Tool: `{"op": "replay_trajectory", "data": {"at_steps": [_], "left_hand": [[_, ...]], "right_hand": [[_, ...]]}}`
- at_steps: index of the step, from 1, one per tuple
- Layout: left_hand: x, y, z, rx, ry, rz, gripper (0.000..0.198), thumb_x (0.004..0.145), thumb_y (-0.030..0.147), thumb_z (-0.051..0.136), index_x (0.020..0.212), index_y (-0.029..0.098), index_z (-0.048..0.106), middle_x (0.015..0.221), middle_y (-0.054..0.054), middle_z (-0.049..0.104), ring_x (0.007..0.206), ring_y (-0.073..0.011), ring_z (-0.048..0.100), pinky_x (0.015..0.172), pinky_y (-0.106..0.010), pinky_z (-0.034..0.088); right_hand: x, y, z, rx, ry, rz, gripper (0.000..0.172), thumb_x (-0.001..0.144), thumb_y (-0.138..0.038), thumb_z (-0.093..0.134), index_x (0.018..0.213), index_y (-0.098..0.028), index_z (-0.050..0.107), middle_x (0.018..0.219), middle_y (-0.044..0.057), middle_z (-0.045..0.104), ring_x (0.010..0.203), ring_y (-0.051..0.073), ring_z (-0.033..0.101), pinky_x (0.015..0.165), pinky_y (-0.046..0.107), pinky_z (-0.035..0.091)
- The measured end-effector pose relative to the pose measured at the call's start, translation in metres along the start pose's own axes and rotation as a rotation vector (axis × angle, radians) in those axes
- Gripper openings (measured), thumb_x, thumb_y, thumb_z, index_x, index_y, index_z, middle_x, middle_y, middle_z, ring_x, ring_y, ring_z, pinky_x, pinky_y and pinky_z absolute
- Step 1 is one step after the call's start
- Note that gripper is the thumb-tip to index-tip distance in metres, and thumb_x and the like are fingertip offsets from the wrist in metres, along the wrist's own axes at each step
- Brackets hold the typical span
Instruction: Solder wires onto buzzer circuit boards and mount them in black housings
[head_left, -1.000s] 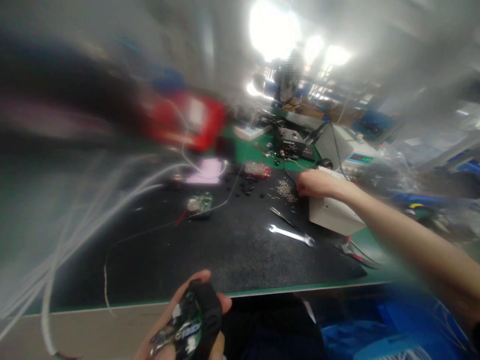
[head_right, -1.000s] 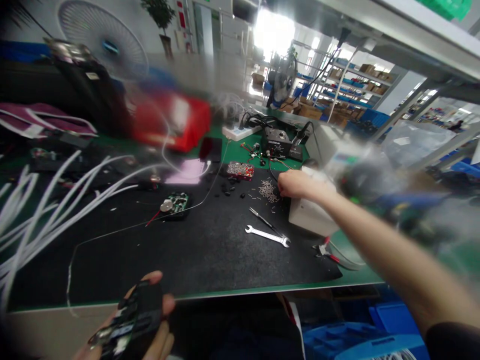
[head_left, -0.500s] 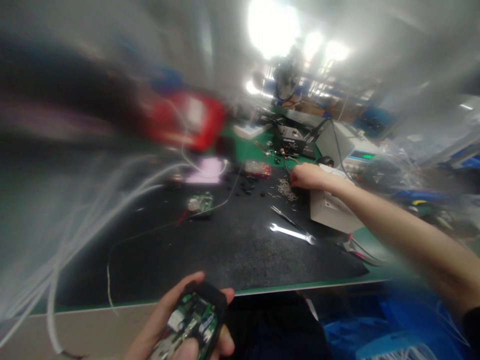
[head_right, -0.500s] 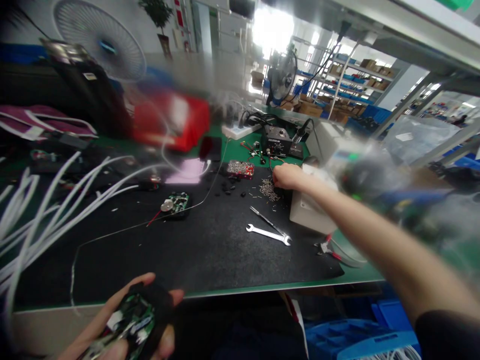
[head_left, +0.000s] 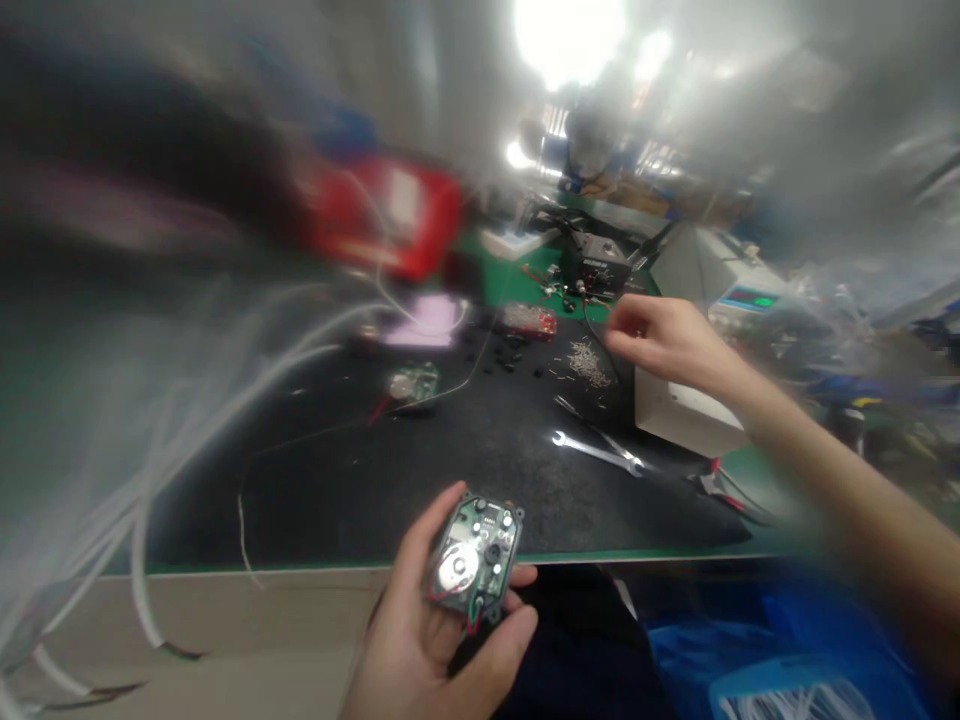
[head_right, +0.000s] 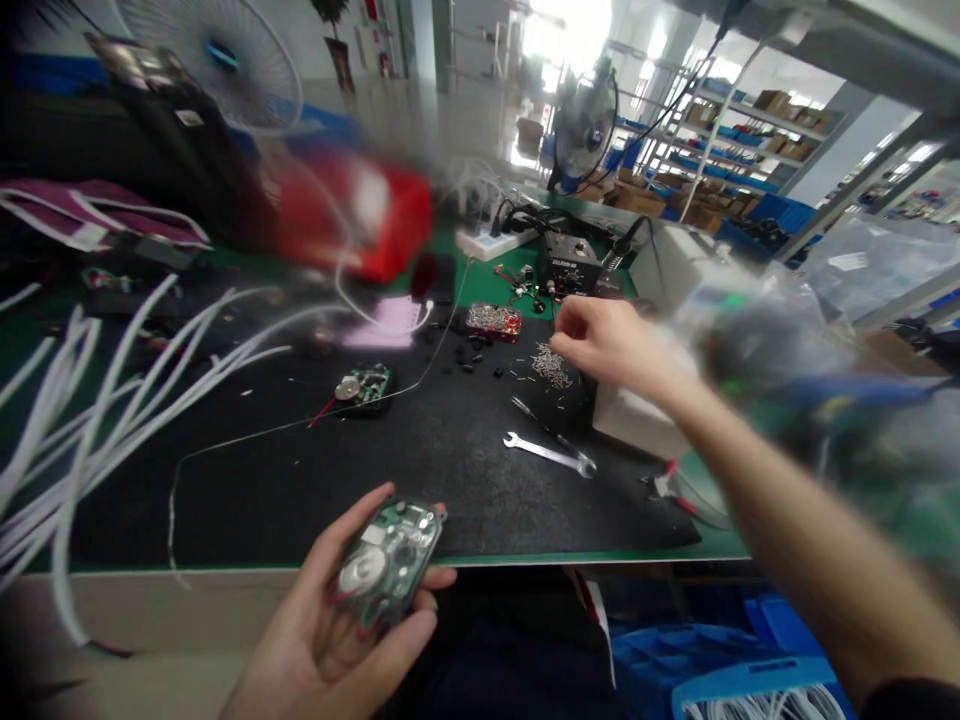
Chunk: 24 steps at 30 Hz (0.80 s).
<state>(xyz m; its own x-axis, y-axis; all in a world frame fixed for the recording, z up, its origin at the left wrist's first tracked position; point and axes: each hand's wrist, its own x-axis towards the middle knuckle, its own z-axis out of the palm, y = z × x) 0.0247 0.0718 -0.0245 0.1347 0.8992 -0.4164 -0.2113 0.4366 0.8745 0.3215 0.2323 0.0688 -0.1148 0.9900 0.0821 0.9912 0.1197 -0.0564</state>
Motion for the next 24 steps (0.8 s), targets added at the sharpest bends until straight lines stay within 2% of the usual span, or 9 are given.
{"op": "replay_trajectory", "data": {"at_steps": [1,3,4,7,9,12,15,20,24], "left_hand": [[0.000,-0.001,0.002,0.012,-0.008,-0.006,0.098,0.077,0.036,0.091,0.157,0.031,0.034,0.119,-0.011,0.079,0.092,-0.0203,0.078,0.090,-0.026,0.061],[-0.001,0.000,0.006,0.032,-0.033,-0.024,0.096,0.081,0.034,0.087,0.159,0.030,0.031,0.108,-0.009,0.080,0.093,-0.0220,0.079,0.094,-0.032,0.061],[-0.001,0.001,0.007,0.039,-0.051,-0.036,0.094,0.083,0.033,0.086,0.159,0.030,0.030,0.105,-0.009,0.080,0.094,-0.0230,0.079,0.096,-0.034,0.060],[-0.003,0.004,0.010,0.024,-0.104,-0.063,0.091,0.085,0.032,0.083,0.159,0.032,0.030,0.106,-0.006,0.079,0.098,-0.0247,0.079,0.098,-0.037,0.060],[-0.005,0.004,0.011,-0.007,-0.106,-0.043,0.088,0.085,0.030,0.083,0.158,0.031,0.034,0.114,-0.006,0.078,0.101,-0.0254,0.078,0.097,-0.037,0.061],[-0.004,0.000,0.011,0.009,-0.086,0.029,0.083,0.084,0.027,0.083,0.155,0.030,0.040,0.130,-0.008,0.074,0.112,-0.0281,0.076,0.098,-0.037,0.062],[-0.004,-0.004,0.011,0.088,-0.090,0.081,0.081,0.084,0.026,0.082,0.154,0.029,0.041,0.136,-0.009,0.072,0.118,-0.0308,0.073,0.099,-0.039,0.062],[-0.005,-0.007,0.010,0.211,-0.066,0.176,0.079,0.084,0.023,0.080,0.154,0.028,0.044,0.137,-0.010,0.072,0.116,-0.0330,0.074,0.100,-0.045,0.061],[-0.006,-0.009,0.008,0.223,-0.085,0.170,0.080,0.085,0.026,0.080,0.156,0.030,0.043,0.137,-0.009,0.072,0.115,-0.0329,0.075,0.097,-0.044,0.062]], "right_hand": [[-0.018,-0.011,-0.002,0.103,0.021,-0.018,0.018,0.100,-0.031,0.054,0.102,-0.018,0.067,0.095,0.004,0.072,0.081,0.016,0.066,0.069,0.026,0.050],[-0.056,-0.035,0.002,0.534,0.092,-0.073,0.011,0.096,-0.028,0.062,0.092,-0.019,0.067,0.089,0.003,0.071,0.080,0.016,0.065,0.067,0.025,0.050],[-0.074,-0.047,0.006,0.661,0.080,-0.083,0.008,0.096,-0.026,0.065,0.092,-0.020,0.067,0.089,0.001,0.071,0.080,0.015,0.064,0.067,0.024,0.050],[-0.117,-0.080,0.025,0.854,0.006,-0.121,0.006,0.098,-0.024,0.066,0.092,-0.024,0.066,0.092,-0.002,0.069,0.084,0.013,0.065,0.067,0.022,0.050],[-0.133,-0.097,0.037,0.895,0.005,-0.141,0.006,0.098,-0.022,0.066,0.093,-0.025,0.066,0.094,-0.001,0.069,0.084,0.013,0.066,0.067,0.023,0.050],[-0.140,-0.111,0.047,0.888,0.096,-0.194,0.006,0.095,-0.018,0.067,0.094,-0.024,0.067,0.093,0.001,0.068,0.083,0.014,0.065,0.068,0.026,0.052],[-0.140,-0.114,0.051,0.853,0.152,-0.247,0.005,0.094,-0.018,0.069,0.097,-0.023,0.070,0.095,0.003,0.066,0.088,0.014,0.065,0.072,0.028,0.055],[-0.145,-0.113,0.053,0.816,0.118,-0.280,0.012,0.095,-0.019,0.071,0.105,-0.024,0.072,0.103,0.004,0.064,0.092,0.014,0.065,0.073,0.027,0.056],[-0.148,-0.114,0.052,0.827,0.074,-0.271,0.010,0.095,-0.021,0.070,0.105,-0.024,0.072,0.104,0.005,0.062,0.092,0.015,0.065,0.072,0.027,0.057]]}}
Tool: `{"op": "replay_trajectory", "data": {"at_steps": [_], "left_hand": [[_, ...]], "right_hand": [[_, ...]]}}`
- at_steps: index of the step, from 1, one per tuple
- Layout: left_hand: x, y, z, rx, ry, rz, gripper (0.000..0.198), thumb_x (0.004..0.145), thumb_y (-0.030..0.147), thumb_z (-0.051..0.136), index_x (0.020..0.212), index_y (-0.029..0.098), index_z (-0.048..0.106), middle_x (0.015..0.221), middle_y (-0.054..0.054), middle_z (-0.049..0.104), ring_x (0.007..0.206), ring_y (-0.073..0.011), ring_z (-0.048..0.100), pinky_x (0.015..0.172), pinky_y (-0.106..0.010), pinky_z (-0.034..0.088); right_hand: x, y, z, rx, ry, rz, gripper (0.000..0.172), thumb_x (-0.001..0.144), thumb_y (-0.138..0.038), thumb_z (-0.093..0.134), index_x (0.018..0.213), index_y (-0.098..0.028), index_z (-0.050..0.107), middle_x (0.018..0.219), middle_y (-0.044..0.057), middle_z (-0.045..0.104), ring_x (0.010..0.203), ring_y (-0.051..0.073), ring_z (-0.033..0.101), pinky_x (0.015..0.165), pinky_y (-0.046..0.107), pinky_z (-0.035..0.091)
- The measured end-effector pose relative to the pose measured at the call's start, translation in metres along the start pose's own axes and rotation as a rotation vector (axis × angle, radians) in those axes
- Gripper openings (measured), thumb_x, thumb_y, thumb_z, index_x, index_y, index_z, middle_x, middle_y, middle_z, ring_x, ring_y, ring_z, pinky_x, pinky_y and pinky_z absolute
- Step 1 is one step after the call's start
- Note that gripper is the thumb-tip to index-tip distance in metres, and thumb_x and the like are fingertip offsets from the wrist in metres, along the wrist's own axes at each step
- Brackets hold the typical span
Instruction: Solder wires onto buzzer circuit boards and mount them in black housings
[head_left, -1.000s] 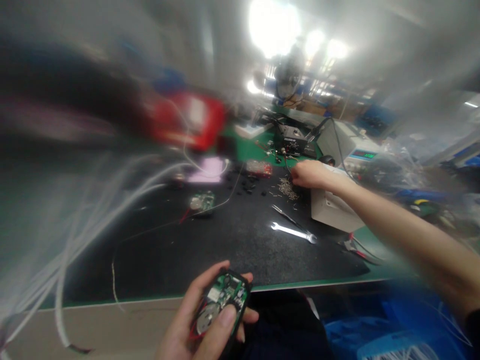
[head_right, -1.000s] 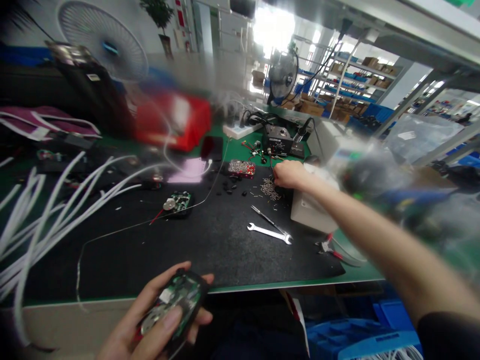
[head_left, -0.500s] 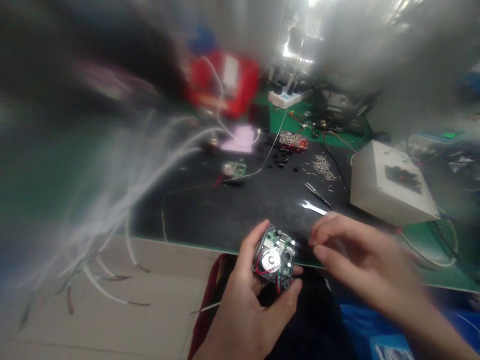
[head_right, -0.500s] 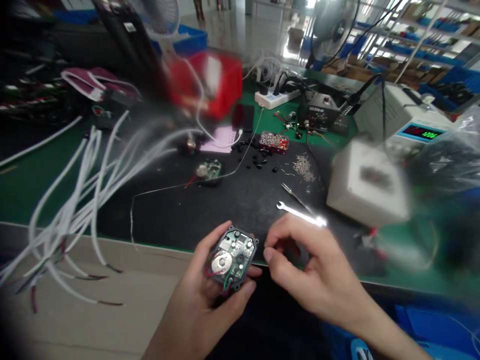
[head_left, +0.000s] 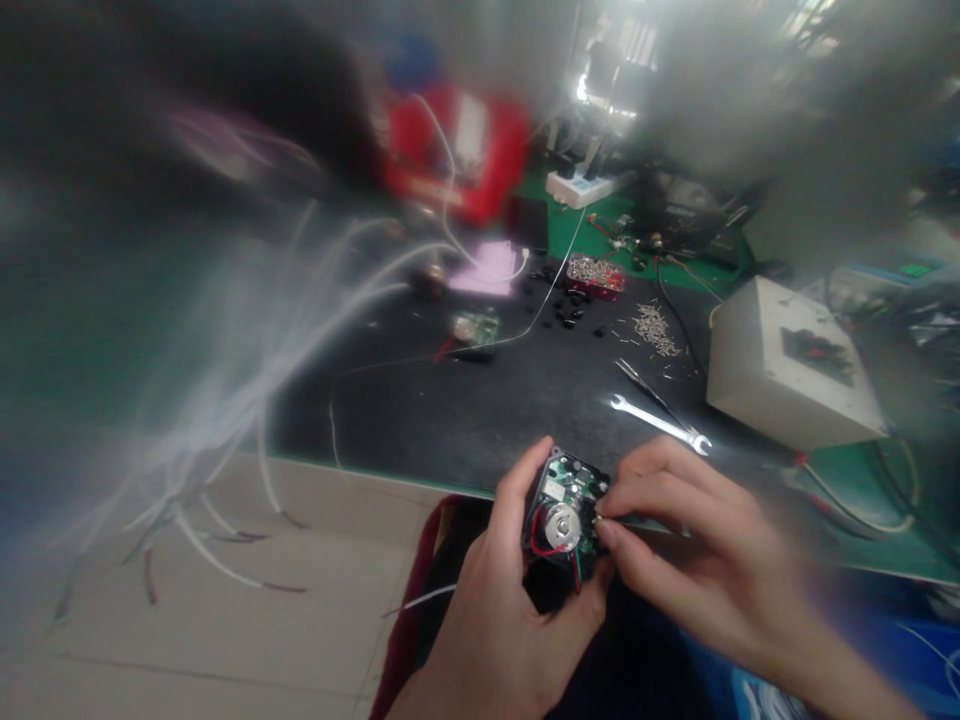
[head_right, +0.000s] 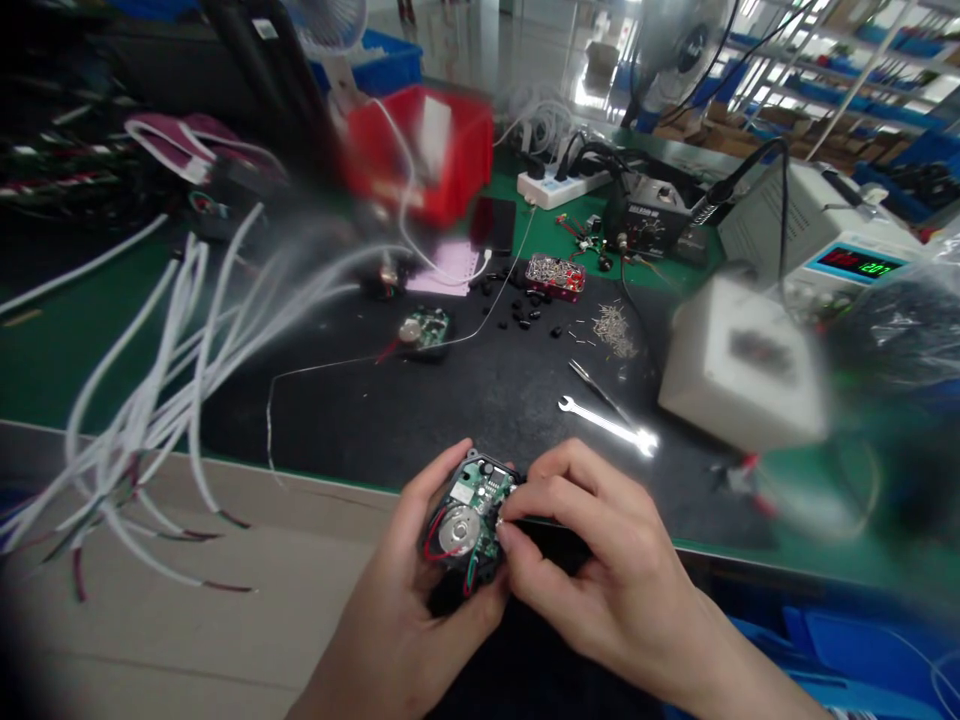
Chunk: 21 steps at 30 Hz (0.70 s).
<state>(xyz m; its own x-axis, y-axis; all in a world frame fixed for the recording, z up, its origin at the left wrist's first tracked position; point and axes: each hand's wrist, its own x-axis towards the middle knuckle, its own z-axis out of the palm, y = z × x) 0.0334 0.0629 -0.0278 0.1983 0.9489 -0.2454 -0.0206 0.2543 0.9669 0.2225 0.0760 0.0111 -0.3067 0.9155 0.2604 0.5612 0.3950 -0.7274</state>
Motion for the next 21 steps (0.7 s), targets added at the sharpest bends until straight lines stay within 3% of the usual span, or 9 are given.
{"op": "replay_trajectory", "data": {"at_steps": [6,14,21], "left_hand": [[-0.002,-0.002,-0.003,0.026,-0.001,-0.005,0.081,0.084,0.026,0.080,0.156,0.031,0.043,0.136,-0.009,0.073,0.114,-0.0329,0.075,0.098,-0.045,0.062],[-0.002,-0.004,-0.004,0.036,-0.010,-0.005,0.080,0.086,0.029,0.080,0.156,0.031,0.042,0.136,-0.009,0.073,0.118,-0.0335,0.074,0.100,-0.046,0.062],[-0.003,-0.010,-0.006,0.073,-0.021,0.006,0.081,0.086,0.027,0.079,0.157,0.038,0.041,0.146,-0.007,0.066,0.130,-0.0346,0.067,0.112,-0.053,0.054]], "right_hand": [[0.003,-0.004,-0.002,0.031,-0.024,0.029,0.010,0.095,-0.020,0.070,0.104,-0.024,0.072,0.103,0.003,0.063,0.091,0.012,0.065,0.073,0.023,0.057],[0.005,-0.008,-0.006,-0.110,-0.055,-0.032,0.008,0.097,-0.021,0.067,0.104,-0.024,0.071,0.100,0.004,0.065,0.086,0.013,0.065,0.068,0.024,0.057],[0.005,-0.008,-0.014,-0.157,-0.159,-0.072,0.011,0.099,-0.019,0.064,0.108,-0.023,0.070,0.103,0.004,0.065,0.087,0.012,0.064,0.070,0.025,0.056]]}}
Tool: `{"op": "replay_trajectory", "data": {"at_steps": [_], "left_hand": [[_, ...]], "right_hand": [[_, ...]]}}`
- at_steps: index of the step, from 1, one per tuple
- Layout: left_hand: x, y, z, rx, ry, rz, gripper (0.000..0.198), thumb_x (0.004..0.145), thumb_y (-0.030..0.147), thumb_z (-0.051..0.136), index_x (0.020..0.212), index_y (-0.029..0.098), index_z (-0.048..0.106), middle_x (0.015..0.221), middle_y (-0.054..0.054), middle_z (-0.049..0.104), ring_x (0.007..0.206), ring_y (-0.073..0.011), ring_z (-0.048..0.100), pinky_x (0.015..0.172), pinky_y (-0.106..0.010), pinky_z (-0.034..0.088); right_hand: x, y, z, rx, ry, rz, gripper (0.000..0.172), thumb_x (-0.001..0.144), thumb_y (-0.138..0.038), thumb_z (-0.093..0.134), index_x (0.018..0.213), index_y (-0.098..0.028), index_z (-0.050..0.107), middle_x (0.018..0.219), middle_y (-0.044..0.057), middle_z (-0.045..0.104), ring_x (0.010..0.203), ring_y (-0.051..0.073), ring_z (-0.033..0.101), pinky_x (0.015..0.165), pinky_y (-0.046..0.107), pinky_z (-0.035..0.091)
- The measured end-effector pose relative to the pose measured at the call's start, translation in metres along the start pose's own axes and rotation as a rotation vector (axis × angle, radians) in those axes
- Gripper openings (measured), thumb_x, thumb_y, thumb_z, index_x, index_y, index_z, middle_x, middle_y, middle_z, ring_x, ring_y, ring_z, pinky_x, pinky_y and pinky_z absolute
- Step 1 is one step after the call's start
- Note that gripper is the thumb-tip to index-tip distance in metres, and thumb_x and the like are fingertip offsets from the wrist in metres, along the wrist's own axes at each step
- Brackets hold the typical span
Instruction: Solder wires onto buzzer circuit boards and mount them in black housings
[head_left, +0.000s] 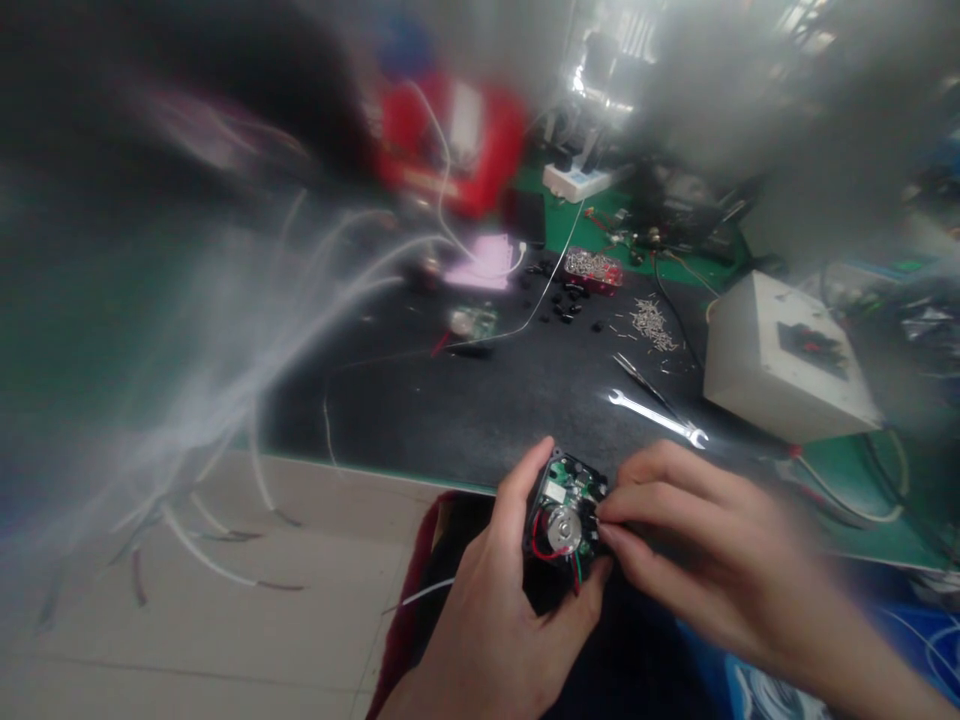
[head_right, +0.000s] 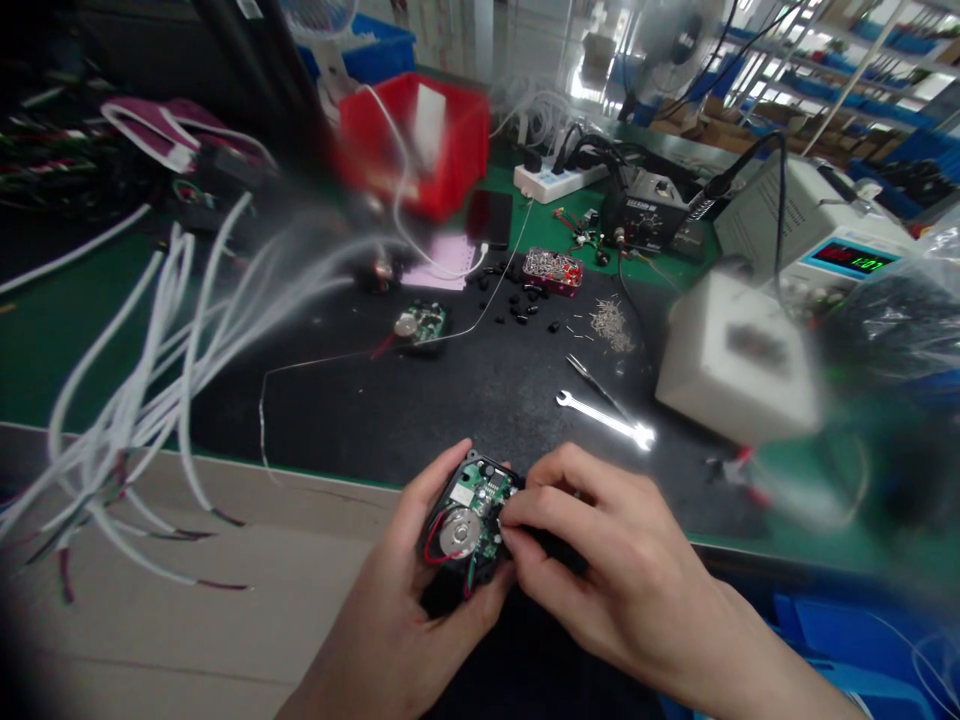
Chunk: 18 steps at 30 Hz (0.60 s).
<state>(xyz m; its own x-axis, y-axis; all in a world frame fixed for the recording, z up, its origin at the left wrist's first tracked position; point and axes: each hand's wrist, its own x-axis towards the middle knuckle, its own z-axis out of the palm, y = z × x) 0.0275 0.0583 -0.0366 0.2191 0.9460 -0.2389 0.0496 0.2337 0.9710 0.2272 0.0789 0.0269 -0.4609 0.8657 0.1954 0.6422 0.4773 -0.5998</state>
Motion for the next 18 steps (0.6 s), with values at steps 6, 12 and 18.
{"op": "replay_trajectory", "data": {"at_steps": [6,12,18], "left_hand": [[-0.001,-0.002,-0.001,0.026,-0.014,-0.020,0.083,0.085,0.027,0.080,0.158,0.039,0.042,0.145,-0.006,0.066,0.131,-0.0353,0.066,0.114,-0.055,0.052],[0.000,0.000,0.000,0.039,-0.034,-0.013,0.081,0.087,0.029,0.078,0.158,0.039,0.040,0.142,-0.006,0.068,0.126,-0.0344,0.069,0.108,-0.053,0.057],[0.000,-0.003,0.000,0.099,-0.032,0.029,0.082,0.088,0.026,0.076,0.158,0.042,0.038,0.146,-0.002,0.066,0.131,-0.0314,0.066,0.111,-0.051,0.056]], "right_hand": [[-0.004,0.007,-0.006,0.029,-0.133,-0.012,0.017,0.102,-0.018,0.062,0.116,-0.025,0.067,0.109,0.004,0.063,0.093,0.013,0.062,0.075,0.029,0.053],[-0.013,0.004,-0.006,-0.021,-0.124,0.018,0.020,0.100,-0.020,0.067,0.119,-0.026,0.065,0.112,0.002,0.064,0.097,0.014,0.063,0.078,0.029,0.053],[-0.010,0.002,-0.001,0.058,-0.090,0.039,0.014,0.103,-0.018,0.062,0.116,-0.023,0.066,0.109,0.002,0.065,0.096,0.011,0.063,0.080,0.026,0.054]]}}
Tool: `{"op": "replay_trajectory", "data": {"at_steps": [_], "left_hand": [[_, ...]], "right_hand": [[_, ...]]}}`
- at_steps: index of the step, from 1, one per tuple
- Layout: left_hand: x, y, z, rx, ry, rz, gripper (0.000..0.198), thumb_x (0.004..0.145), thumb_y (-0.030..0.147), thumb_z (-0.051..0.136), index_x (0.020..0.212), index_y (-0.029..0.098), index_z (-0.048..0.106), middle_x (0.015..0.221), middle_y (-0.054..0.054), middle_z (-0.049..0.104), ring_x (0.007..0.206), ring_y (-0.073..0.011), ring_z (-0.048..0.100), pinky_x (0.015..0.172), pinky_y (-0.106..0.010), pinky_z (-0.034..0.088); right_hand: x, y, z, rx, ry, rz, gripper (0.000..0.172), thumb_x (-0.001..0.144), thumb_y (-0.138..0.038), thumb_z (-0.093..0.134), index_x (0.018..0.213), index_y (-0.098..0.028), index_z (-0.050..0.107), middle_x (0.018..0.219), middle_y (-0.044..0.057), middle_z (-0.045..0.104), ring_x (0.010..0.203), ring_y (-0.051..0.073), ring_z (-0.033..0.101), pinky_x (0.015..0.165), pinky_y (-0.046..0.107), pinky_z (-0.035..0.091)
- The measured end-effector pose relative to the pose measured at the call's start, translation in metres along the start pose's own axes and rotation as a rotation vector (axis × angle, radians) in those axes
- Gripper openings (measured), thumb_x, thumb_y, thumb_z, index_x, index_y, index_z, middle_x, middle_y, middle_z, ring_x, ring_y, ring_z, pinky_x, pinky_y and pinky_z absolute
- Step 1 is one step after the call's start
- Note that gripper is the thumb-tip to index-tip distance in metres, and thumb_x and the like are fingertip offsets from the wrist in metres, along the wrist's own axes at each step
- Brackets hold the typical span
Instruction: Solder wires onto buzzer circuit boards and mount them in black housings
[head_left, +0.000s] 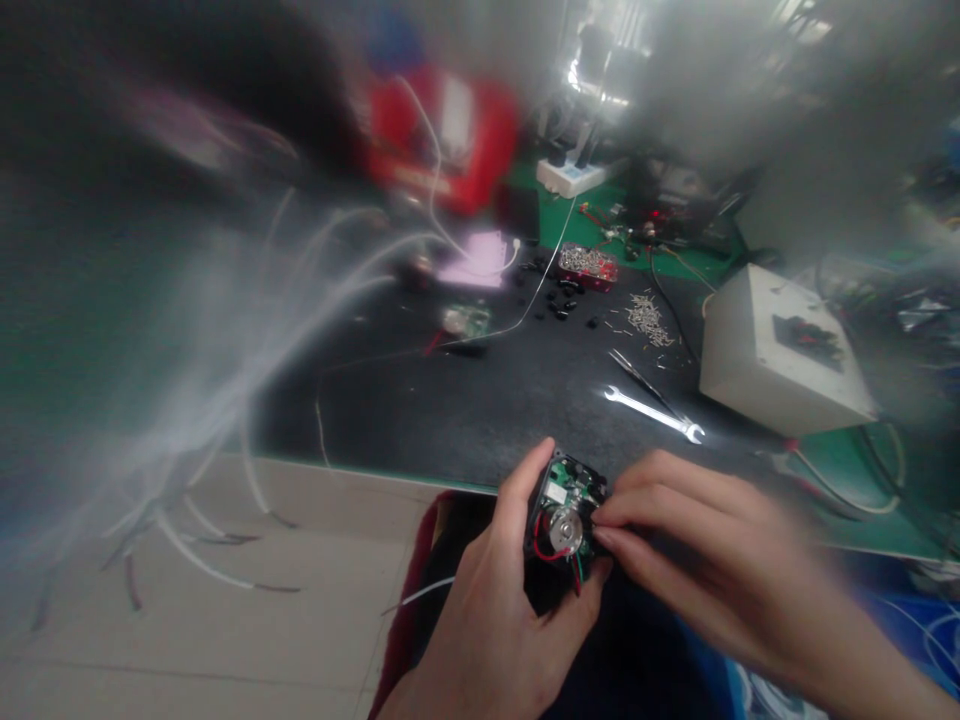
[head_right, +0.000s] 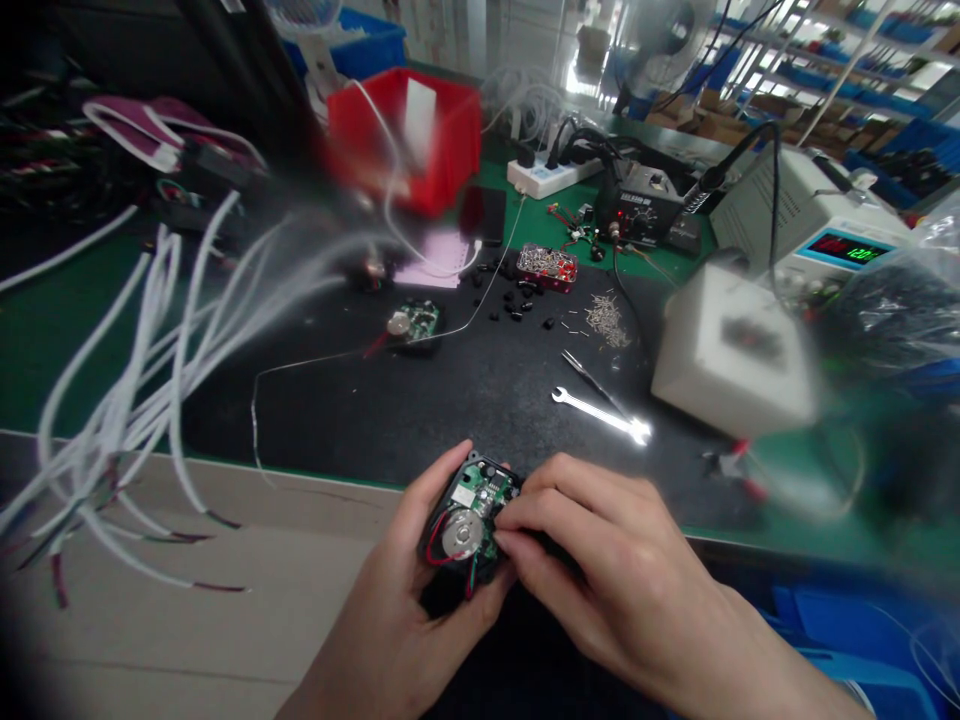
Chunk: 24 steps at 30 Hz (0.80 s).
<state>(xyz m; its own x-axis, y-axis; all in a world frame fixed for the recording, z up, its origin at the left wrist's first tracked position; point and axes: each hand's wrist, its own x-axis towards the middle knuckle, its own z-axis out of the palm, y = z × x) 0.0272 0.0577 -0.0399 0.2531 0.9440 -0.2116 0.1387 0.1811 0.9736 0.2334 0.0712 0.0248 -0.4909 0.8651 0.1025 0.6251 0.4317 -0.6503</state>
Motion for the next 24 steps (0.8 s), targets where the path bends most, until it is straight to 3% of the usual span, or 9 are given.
{"op": "replay_trajectory", "data": {"at_steps": [14,19,24], "left_hand": [[-0.001,-0.005,0.000,0.149,0.037,0.099,0.083,0.088,0.024,0.075,0.158,0.044,0.035,0.137,0.000,0.073,0.123,-0.0310,0.072,0.109,-0.054,0.060],[0.000,-0.003,0.001,0.169,0.071,0.121,0.081,0.087,0.024,0.075,0.158,0.039,0.038,0.135,-0.003,0.075,0.119,-0.0326,0.075,0.102,-0.051,0.064],[0.001,-0.006,0.001,0.224,0.063,0.146,0.081,0.090,0.026,0.074,0.159,0.042,0.035,0.140,-0.001,0.073,0.122,-0.0294,0.073,0.102,-0.046,0.065]], "right_hand": [[-0.007,-0.002,0.005,0.165,-0.049,0.136,0.015,0.106,-0.019,0.056,0.117,-0.028,0.060,0.110,-0.002,0.062,0.098,0.009,0.060,0.082,0.024,0.049],[-0.007,-0.003,0.009,0.243,-0.005,0.174,0.010,0.107,-0.020,0.055,0.111,-0.027,0.061,0.104,-0.002,0.062,0.091,0.009,0.061,0.077,0.024,0.049],[-0.006,-0.004,0.016,0.252,0.049,0.186,0.010,0.106,-0.019,0.056,0.109,-0.026,0.062,0.103,-0.002,0.062,0.091,0.009,0.060,0.077,0.024,0.047]]}}
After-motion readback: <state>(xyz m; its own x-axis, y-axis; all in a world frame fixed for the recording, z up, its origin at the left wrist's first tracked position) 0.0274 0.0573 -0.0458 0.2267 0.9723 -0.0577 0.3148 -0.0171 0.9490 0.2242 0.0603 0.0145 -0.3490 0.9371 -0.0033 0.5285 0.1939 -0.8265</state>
